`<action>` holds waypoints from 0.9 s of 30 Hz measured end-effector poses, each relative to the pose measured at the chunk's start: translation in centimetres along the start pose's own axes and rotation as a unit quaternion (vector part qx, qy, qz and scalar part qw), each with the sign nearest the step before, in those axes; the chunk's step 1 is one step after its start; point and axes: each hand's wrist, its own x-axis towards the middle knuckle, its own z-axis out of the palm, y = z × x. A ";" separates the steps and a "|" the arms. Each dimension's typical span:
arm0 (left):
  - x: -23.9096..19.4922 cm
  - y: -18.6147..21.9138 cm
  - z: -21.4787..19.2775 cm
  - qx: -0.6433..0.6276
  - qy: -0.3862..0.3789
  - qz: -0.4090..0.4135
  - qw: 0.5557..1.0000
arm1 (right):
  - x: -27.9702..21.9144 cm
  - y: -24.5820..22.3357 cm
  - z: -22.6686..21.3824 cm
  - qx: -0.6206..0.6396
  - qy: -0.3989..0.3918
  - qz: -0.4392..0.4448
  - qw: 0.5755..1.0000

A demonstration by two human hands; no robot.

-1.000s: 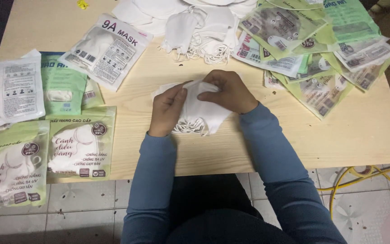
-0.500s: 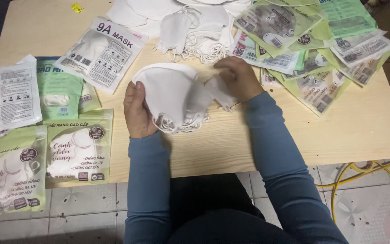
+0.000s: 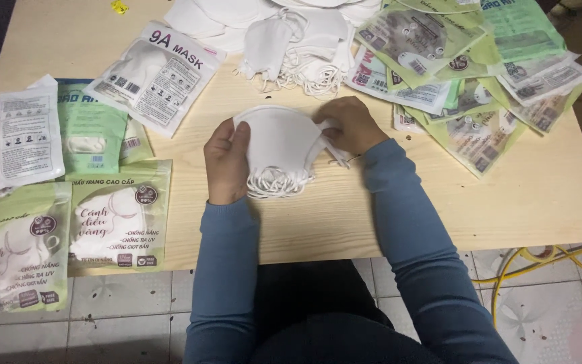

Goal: Folding and stacking face masks on a table in preparation for packaging

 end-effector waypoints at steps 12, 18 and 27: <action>-0.1 0.4 0.0 0.117 0.004 -0.001 0.993 | 0.1 2.1 -0.1 -0.040 0.000 0.049 0.998; 0.0 -0.3 -0.3 0.119 0.002 0.000 0.993 | -3.2 0.4 -5.8 0.347 0.133 0.037 0.928; -0.3 0.9 0.1 0.143 -0.049 0.012 0.988 | -2.4 -6.7 -6.8 0.493 0.097 -0.038 0.864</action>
